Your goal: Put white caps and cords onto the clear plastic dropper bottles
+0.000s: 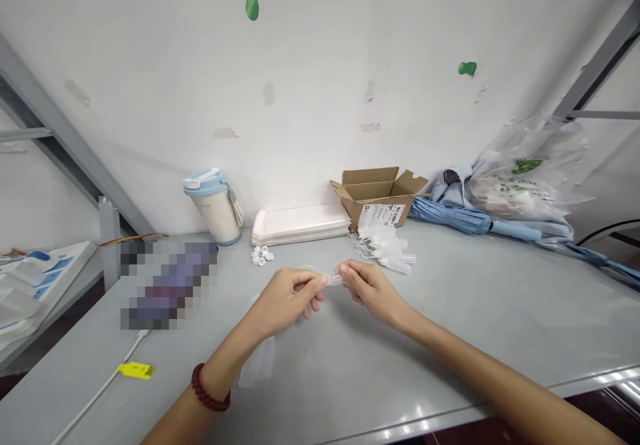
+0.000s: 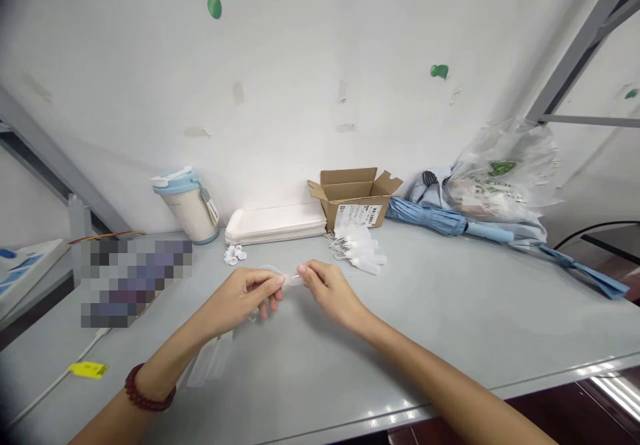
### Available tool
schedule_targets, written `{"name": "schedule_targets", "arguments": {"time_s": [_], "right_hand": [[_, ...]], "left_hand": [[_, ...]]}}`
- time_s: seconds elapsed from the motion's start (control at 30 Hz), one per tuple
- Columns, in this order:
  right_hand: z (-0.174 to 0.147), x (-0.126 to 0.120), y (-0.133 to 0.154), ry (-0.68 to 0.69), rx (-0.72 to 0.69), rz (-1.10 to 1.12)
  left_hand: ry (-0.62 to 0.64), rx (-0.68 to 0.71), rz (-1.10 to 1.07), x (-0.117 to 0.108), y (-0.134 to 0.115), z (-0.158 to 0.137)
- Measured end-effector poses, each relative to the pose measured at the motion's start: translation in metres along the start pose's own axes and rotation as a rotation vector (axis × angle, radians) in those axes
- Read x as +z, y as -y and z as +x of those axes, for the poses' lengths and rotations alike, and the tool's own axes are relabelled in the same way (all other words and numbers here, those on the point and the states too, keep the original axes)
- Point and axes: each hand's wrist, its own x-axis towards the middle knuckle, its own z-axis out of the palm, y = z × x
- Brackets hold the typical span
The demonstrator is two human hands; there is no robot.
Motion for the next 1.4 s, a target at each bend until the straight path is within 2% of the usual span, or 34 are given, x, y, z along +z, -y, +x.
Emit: {"name": "schedule_targets", "arguments": {"time_s": [0.07,0.13,0.27,0.33,0.4,0.5,0.6,0.67,0.73,0.8,0.9,1.03,1.4], "right_hand": [[-0.001,0.000,0.002,-0.003,-0.028,-0.033],[-0.002,0.000,0.004,0.014,-0.016,-0.009],[-0.001,0.001,0.007,0.055,0.081,0.160],[0.000,0.002,0.007,0.065,0.090,0.173],[0.001,0.000,0.004,0.029,0.014,0.054],[0.006,-0.011,-0.001,-0.105,-0.227,-0.309],[0.019,-0.037,-0.012,-0.316,-0.423,-0.609],[0.029,-0.060,-0.023,-0.481,-0.494,-0.749],[0.038,-0.081,-0.035,-0.584,-0.545,-0.877],[0.045,-0.097,-0.047,-0.611,-0.535,-0.965],[0.050,-0.109,-0.059,-0.640,-0.428,-0.995],[0.053,-0.110,-0.065,-0.615,-0.290,-1.016],[0.052,-0.109,-0.066,-0.606,-0.236,-1.077]], "left_hand": [[0.020,-0.058,-0.053,-0.001,0.000,-0.001],[0.025,-0.056,-0.058,0.000,0.000,-0.001],[-0.053,0.040,0.089,0.006,0.002,-0.001],[-0.088,0.075,0.174,0.008,0.002,0.000],[-0.095,0.085,0.213,0.006,0.003,0.001],[-0.133,0.083,0.267,-0.009,0.008,0.005],[-0.274,0.048,0.432,-0.039,0.022,0.009],[-0.412,-0.004,0.620,-0.060,0.036,0.011],[-0.501,-0.030,0.801,-0.076,0.050,0.013],[-0.541,-0.038,0.838,-0.086,0.063,0.014],[-0.567,-0.044,0.858,-0.090,0.074,0.016],[-0.526,-0.043,0.860,-0.086,0.080,0.018],[-0.418,-0.098,0.865,-0.080,0.085,0.022]]}}
